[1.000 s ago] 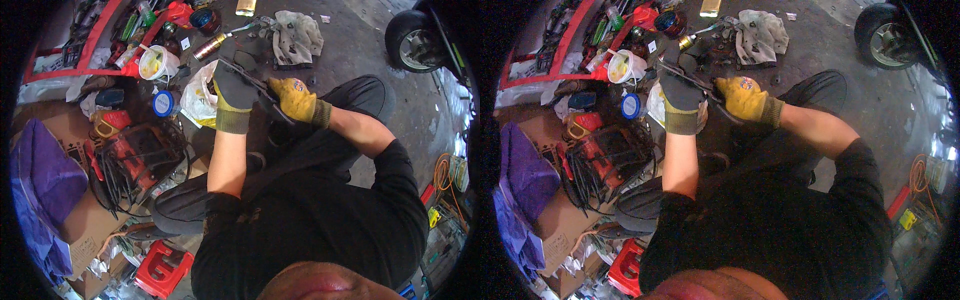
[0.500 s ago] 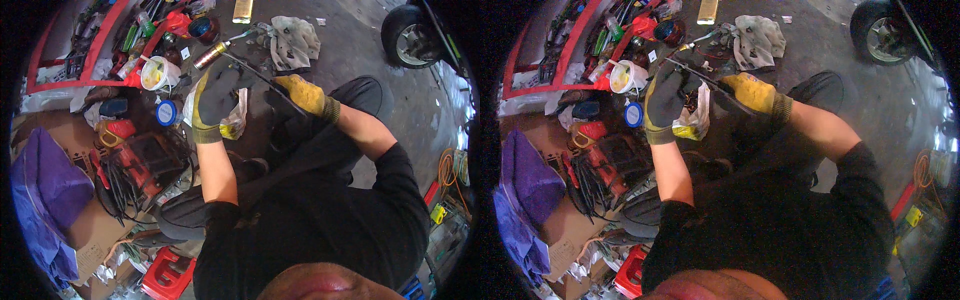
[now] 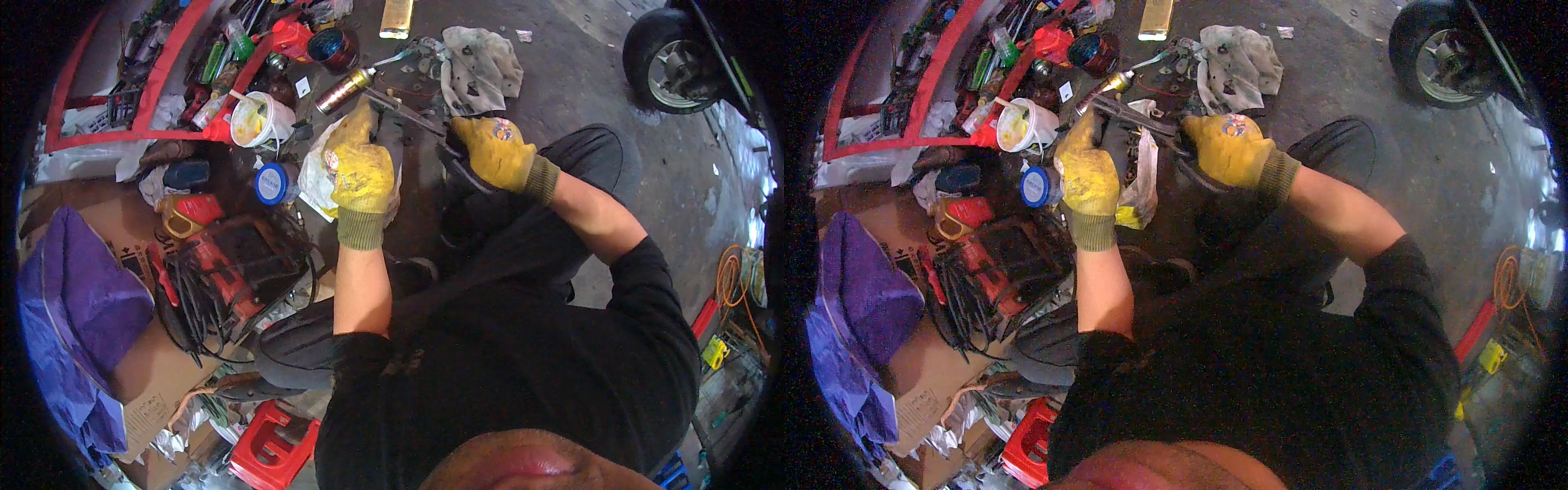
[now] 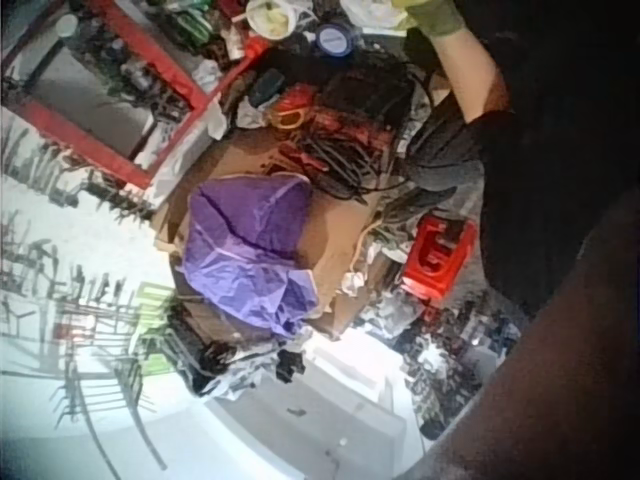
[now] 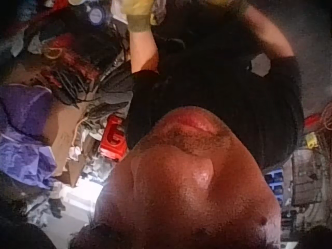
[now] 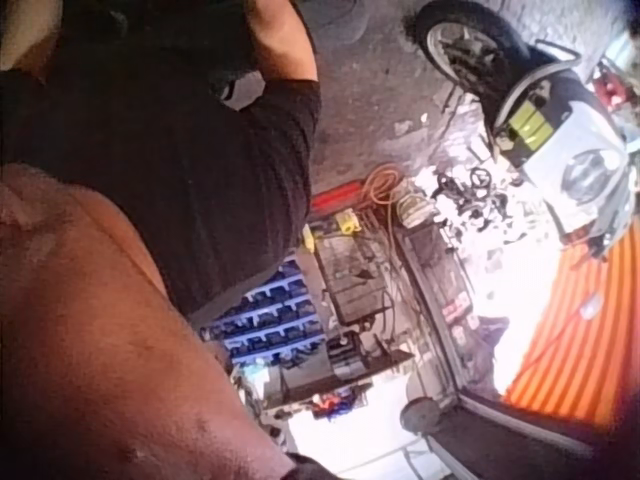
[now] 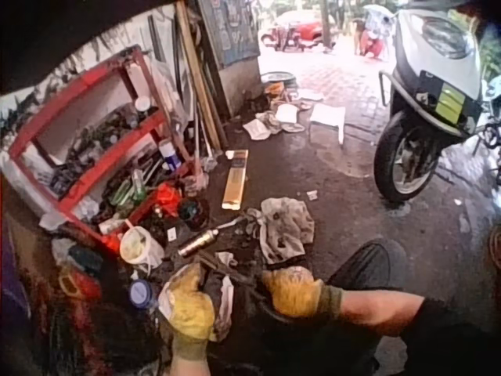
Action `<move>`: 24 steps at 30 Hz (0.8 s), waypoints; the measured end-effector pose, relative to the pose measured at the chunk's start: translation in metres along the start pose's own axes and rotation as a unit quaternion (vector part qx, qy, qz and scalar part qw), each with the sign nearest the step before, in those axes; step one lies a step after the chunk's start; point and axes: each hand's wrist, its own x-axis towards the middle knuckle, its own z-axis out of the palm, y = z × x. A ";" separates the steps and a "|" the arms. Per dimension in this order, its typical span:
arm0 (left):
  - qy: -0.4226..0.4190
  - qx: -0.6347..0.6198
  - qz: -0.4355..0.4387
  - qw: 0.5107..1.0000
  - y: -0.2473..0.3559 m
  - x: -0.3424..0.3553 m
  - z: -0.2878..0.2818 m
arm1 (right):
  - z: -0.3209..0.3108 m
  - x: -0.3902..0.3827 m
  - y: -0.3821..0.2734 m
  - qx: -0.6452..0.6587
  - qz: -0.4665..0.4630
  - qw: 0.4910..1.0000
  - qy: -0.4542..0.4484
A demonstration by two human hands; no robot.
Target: The person sits on the floor and uses pliers to pick up small metal screws from a white bag, placing them into a small container. The person repeatedly picks up screws and transfers them.
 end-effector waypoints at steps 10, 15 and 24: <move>0.078 -0.103 -0.031 0.991 -0.016 -0.021 0.033 | 0.000 0.003 0.002 -0.132 -0.027 0.989 0.055; 0.076 -0.061 -0.008 0.995 -0.026 -0.028 0.045 | -0.006 0.006 0.005 -0.123 -0.052 0.991 0.023; 0.074 -0.059 -0.003 0.996 -0.022 -0.025 0.043 | -0.006 0.006 0.002 -0.081 0.001 0.996 -0.025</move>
